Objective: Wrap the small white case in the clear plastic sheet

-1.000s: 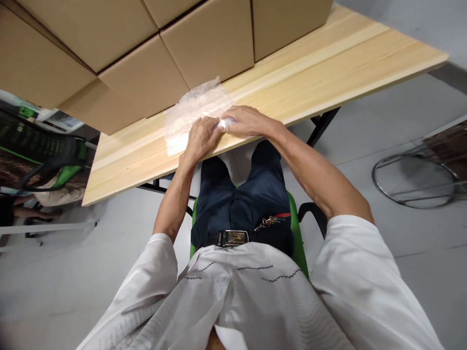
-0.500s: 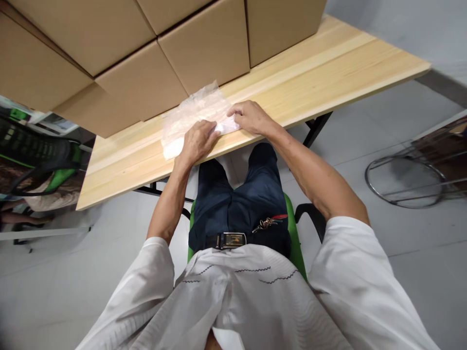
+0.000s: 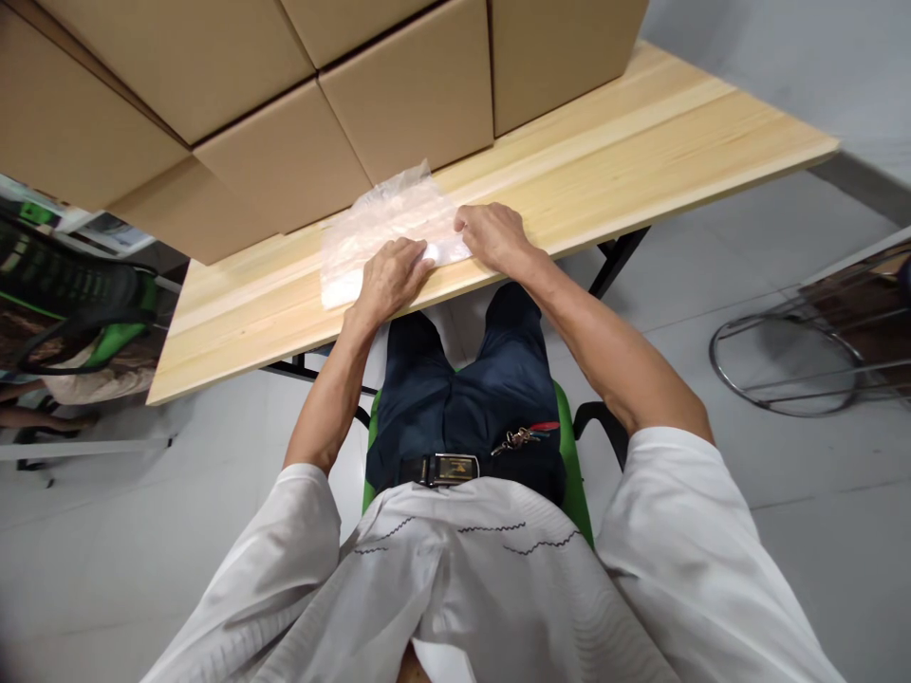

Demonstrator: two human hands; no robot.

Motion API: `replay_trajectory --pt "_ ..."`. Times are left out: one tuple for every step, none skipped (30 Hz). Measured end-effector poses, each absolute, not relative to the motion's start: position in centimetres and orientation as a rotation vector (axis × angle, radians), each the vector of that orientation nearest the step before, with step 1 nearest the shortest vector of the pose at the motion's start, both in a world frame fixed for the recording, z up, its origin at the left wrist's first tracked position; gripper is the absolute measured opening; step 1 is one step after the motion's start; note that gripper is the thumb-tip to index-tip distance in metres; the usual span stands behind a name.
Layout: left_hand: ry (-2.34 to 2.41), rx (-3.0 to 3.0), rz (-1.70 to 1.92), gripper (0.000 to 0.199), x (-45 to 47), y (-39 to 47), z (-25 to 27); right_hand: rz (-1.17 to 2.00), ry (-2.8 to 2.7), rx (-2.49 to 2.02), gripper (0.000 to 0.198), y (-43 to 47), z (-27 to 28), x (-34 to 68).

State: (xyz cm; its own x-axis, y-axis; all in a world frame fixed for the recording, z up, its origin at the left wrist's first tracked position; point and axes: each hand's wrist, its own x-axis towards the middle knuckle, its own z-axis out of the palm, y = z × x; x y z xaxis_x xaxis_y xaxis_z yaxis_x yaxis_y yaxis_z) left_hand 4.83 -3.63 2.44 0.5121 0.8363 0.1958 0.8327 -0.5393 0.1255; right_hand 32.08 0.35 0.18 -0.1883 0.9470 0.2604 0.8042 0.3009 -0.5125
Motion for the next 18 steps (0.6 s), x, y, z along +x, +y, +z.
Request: replay_trajectory --pt "1.501 2.711 0.37 0.047 4.9 -3.6 2.4 0.337 -2.051 -1.546 0.045 0.5 -0.1 32.2" --pt "1.502 2.703 0.376 0.048 4.9 -3.6 2.3 0.321 -2.057 -1.551 0.047 0.7 -0.4 32.4" --pt "1.503 2.694 0.386 0.049 4.9 -3.6 2.2 0.307 -2.059 -1.567 0.048 0.7 -0.6 32.7" --pt "1.505 2.686 0.4 0.049 4.9 -3.6 2.1 0.294 -2.054 -1.586 0.049 0.7 -0.7 33.1" --pt "1.505 2.677 0.417 0.05 5.0 -3.6 2.0 0.276 -2.04 -1.601 0.05 0.6 -0.7 33.6" --pt "1.505 2.669 0.435 0.05 5.0 -3.5 1.9 0.249 -2.016 -1.605 0.052 0.3 -0.6 34.1" --pt "1.504 2.66 0.449 0.051 5.0 -3.5 1.8 0.214 -1.99 -1.598 0.054 -0.2 -0.4 34.5" --pt "1.503 2.651 0.456 0.051 5.0 -3.6 1.8 0.176 -1.969 -1.579 0.056 -0.8 -0.1 34.8" --pt "1.503 2.643 0.456 0.052 5.1 -3.6 1.7 0.138 -1.961 -1.552 0.058 -1.6 0.3 35.0" --pt "1.504 2.636 0.454 0.054 5.1 -3.6 1.7 0.111 -1.98 -1.514 0.059 -2.4 0.6 34.9" --pt "1.506 2.63 0.451 0.056 5.1 -3.6 1.7 0.097 -2.023 -1.464 0.058 -3.2 0.9 34.6" --pt "1.509 2.626 0.451 0.058 5.1 -3.7 1.7 0.096 -2.083 -1.401 0.057 -3.9 1.2 34.2" --pt "1.511 2.624 0.455 0.061 5.1 -3.7 1.7 0.104 -2.154 -1.329 0.056 -4.5 1.3 33.5" --pt "1.511 2.625 0.462 0.063 5.1 -3.7 1.7 0.116 -2.221 -1.257 0.055 -5.0 1.3 32.7" --pt "1.509 2.629 0.468 0.064 5.1 -3.7 1.7 0.129 -2.278 -1.193 0.054 -5.3 1.1 31.9" --pt "1.504 2.635 0.472 0.065 5.1 -3.6 1.6 0.142 -2.32 -1.144 0.055 -5.4 0.8 31.1" --pt "1.498 2.642 0.474 0.065 5.1 -3.6 1.5 0.151 -2.346 -1.112 0.056 -5.4 0.5 30.5" --pt "1.492 2.648 0.473 0.065 5.1 -3.6 1.4 0.155 -2.358 -1.096 0.057 -5.3 0.2 29.9"
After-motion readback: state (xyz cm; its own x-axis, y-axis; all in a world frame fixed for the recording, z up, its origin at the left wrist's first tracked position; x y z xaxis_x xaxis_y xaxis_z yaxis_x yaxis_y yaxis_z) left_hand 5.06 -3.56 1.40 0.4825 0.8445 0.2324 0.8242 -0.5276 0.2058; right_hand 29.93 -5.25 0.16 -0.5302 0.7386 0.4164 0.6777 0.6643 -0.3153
